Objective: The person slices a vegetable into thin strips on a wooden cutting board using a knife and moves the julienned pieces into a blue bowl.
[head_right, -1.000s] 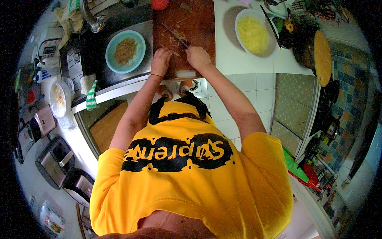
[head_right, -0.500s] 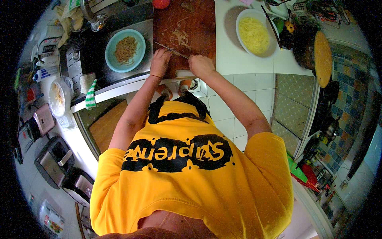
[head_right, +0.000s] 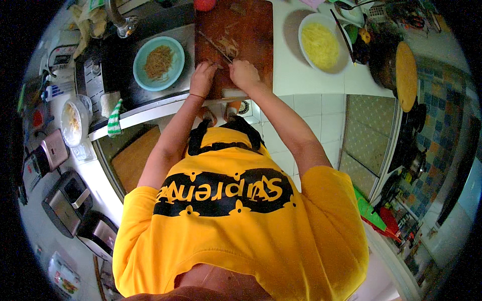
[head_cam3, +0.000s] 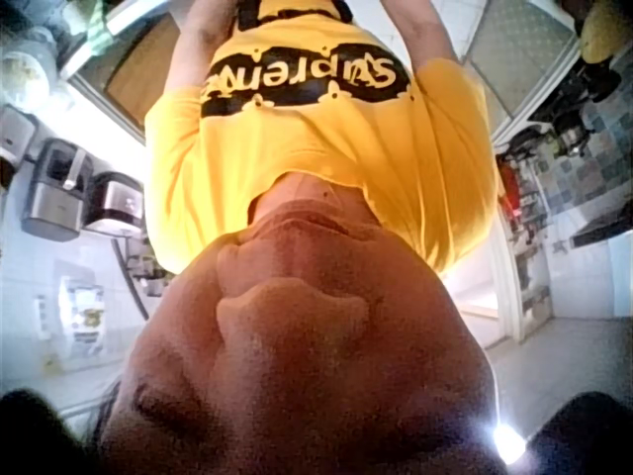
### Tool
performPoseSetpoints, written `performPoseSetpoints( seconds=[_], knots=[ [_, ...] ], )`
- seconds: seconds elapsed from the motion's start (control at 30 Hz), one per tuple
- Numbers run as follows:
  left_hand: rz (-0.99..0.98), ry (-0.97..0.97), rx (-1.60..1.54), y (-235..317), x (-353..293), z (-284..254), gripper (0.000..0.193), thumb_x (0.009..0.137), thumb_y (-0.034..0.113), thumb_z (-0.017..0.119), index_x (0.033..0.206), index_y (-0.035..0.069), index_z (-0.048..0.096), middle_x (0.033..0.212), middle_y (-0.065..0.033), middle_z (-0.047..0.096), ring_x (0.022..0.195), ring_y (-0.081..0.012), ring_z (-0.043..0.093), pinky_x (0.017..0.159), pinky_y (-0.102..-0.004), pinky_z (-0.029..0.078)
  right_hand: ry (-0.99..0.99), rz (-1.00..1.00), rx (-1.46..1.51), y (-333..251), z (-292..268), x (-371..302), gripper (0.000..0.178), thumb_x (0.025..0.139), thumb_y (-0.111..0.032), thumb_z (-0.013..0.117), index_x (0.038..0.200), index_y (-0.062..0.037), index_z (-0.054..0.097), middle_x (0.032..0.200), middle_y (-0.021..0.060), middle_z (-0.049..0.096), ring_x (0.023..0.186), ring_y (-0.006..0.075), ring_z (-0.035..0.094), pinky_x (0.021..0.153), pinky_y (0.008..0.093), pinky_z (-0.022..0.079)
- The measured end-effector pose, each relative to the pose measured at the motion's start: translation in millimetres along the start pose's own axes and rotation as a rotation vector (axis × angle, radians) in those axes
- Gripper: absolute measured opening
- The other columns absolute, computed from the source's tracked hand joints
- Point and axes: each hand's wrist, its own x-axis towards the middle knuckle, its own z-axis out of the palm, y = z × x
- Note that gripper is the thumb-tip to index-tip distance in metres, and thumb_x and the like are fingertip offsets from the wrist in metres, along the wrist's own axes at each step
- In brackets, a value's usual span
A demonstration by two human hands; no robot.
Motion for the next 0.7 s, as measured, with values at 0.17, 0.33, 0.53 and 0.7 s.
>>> performPoseSetpoints(
  seconds=[0.17, 0.33, 0.53, 0.7],
  knots=[
    [0.015, 0.005, 0.001, -4.5, -2.0, 2.2, 0.022, 0.078, 0.009, 0.052, 0.097, 0.008, 0.062, 0.098, -0.0090, 0.056, 0.100, -0.0291, 0.052, 0.082, -0.0368, 0.046, -0.123, -0.047, -0.098, -0.3, -18.4, -18.7, 0.025, 0.084, -0.021, 0.049, 0.081, 0.0009, 0.061, 0.079, 0.0247, 0.062, 0.076, 0.0408, 0.061, 0.069, 0.0489, 0.049],
    [0.018, 0.002, 0.021, -1.9, -1.7, 3.1, 0.021, 0.077, 0.009, 0.052, 0.095, 0.008, 0.063, 0.100, -0.0091, 0.057, 0.101, -0.0293, 0.051, 0.084, -0.0368, 0.045, -0.137, -0.044, -0.120, 1.8, -0.9, -18.3, 0.027, 0.085, -0.023, 0.049, 0.080, 0.0009, 0.060, 0.078, 0.0242, 0.062, 0.077, 0.0406, 0.061, 0.070, 0.0498, 0.048],
    [0.043, 0.018, 0.063, -2.5, -1.8, 2.7, 0.022, 0.074, 0.007, 0.051, 0.093, 0.006, 0.063, 0.100, -0.0079, 0.058, 0.099, -0.0265, 0.053, 0.084, -0.0348, 0.045, -0.066, -0.004, 0.076, -0.7, 11.3, -5.0, 0.026, 0.085, -0.022, 0.050, 0.081, 0.0015, 0.060, 0.080, 0.0256, 0.061, 0.078, 0.0413, 0.060, 0.070, 0.0497, 0.048],
    [0.049, 0.012, 0.055, 0.6, -0.3, -2.1, 0.022, 0.074, 0.007, 0.051, 0.092, 0.006, 0.063, 0.099, -0.0077, 0.058, 0.097, -0.0268, 0.053, 0.083, -0.0346, 0.045, -0.101, -0.021, -0.020, 3.0, -2.8, -23.1, 0.026, 0.085, -0.021, 0.050, 0.081, 0.0005, 0.063, 0.081, 0.0249, 0.061, 0.078, 0.0414, 0.060, 0.070, 0.0491, 0.048]
  ],
)
